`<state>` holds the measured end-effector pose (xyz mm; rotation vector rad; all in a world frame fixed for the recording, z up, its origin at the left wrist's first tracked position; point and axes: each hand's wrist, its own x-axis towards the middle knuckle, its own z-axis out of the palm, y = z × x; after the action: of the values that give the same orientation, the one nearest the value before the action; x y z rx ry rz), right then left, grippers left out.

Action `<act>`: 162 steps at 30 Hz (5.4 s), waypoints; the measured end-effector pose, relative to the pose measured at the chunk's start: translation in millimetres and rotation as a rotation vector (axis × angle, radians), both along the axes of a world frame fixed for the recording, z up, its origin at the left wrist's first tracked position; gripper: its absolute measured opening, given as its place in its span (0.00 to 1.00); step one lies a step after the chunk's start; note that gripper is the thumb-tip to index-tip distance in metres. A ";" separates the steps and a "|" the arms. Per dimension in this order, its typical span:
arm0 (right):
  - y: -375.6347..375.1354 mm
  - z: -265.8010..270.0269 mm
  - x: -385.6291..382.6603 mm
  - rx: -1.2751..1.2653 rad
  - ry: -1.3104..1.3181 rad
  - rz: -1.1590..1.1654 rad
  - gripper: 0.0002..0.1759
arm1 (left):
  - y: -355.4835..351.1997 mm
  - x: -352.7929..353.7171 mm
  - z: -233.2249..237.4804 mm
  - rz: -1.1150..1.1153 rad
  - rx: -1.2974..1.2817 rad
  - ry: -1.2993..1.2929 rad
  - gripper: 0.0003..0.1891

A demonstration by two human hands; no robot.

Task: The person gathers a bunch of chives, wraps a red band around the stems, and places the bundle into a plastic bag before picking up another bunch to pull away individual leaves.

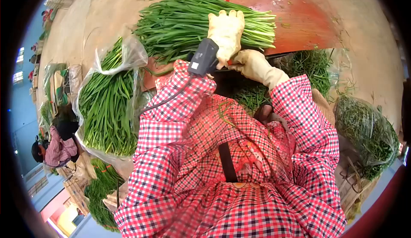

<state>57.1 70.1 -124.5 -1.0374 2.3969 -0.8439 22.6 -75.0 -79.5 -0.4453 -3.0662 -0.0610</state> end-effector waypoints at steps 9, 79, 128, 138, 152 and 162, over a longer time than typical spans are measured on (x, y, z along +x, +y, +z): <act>-28.5 -7.0 58.8 -0.200 0.417 -0.402 0.12 | -14.1 -22.8 11.1 -0.152 -0.042 -0.167 0.32; -179.6 96.7 -84.5 0.125 0.384 0.194 0.21 | -27.2 6.9 -32.3 -0.109 0.917 -0.329 0.18; -162.2 232.8 -55.5 -0.488 -0.599 0.144 0.07 | 0.2 -37.6 -59.4 -0.048 0.057 0.339 0.21; -169.4 214.7 -63.7 -0.446 -0.311 -0.017 0.09 | -4.8 0.7 -7.1 -0.117 0.734 0.146 0.32; -219.2 225.7 -36.9 -0.291 -0.212 0.099 0.12 | 9.3 7.9 -49.9 -0.128 0.771 -0.117 0.27; -235.5 225.8 -31.6 -0.467 -0.446 0.137 0.13 | 20.5 12.7 -40.6 -0.148 0.279 0.218 0.23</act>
<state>25.5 -165.4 101.2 -1.0237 1.7772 -1.4512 35.3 -54.5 -120.1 -0.6133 -2.7504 -0.4102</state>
